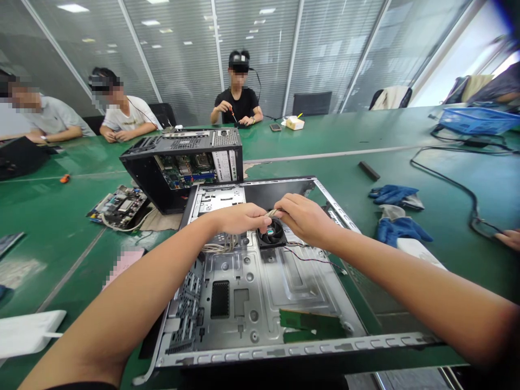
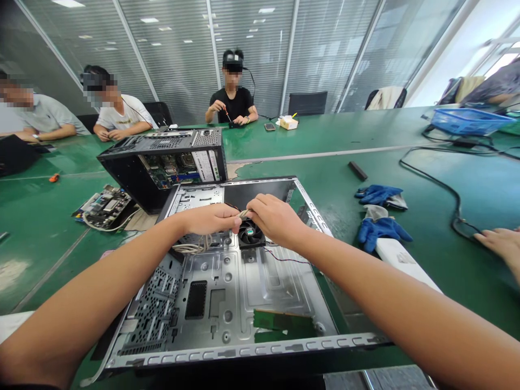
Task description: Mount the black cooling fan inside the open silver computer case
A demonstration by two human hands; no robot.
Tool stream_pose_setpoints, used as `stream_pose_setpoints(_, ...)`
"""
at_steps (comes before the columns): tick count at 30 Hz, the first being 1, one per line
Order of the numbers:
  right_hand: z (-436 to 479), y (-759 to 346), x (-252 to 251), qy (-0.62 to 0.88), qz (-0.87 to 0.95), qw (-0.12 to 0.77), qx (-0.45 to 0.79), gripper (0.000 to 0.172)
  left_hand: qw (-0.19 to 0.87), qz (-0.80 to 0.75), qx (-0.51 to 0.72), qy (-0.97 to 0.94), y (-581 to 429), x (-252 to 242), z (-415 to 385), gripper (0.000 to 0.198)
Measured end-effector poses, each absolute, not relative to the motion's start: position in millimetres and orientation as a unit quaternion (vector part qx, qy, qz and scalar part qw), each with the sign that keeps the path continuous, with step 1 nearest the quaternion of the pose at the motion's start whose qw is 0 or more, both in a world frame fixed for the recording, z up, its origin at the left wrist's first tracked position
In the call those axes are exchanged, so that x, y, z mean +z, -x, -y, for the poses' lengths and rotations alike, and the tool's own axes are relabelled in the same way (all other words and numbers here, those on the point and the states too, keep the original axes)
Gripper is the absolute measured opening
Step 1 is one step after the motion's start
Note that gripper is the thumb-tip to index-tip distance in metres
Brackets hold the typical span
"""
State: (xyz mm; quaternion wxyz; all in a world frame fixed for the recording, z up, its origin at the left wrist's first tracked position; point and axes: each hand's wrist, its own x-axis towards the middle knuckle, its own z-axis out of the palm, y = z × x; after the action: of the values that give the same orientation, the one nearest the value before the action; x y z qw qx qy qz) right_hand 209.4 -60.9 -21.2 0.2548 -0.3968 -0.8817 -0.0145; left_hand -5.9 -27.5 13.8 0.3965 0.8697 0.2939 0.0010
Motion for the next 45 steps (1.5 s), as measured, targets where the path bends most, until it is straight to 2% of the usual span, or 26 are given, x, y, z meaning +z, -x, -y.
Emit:
stream_pose_setpoints(6, 59.3, -209.2, -24.5, 0.428, 0.878, 0.214, 0.001, 0.031, 0.327, -0.331, 0.006, -0.885, 4.0, 15.5, 28.5, 0.037)
stream_pose_setpoints(14, 59.8, -207.1, -23.4, 0.44, 0.882, 0.166, 0.017, 0.035, 0.327, -0.332, -0.002, -0.885, 3.6, 18.2, 32.1, 0.035)
stream_pose_setpoints(21, 60.6, -205.8, -22.2, 0.442, 0.879, 0.175, 0.044, 0.033, 0.373, -0.323, 0.001, -0.87, 5.2, 20.2, 32.3, 0.039)
stream_pose_setpoints(31, 60.6, -206.3, -22.1, 0.435, 0.882, 0.178, 0.045, 0.031, 0.339, -0.326, -0.016, -0.882, 5.0, 20.8, 33.4, 0.038)
stream_pose_setpoints(45, 61.3, -206.1, -19.9, 0.462, 0.871, 0.138, 0.095, 0.031, 0.108, -0.345, -0.032, -0.932, 0.3, 13.3, 36.4, 0.043)
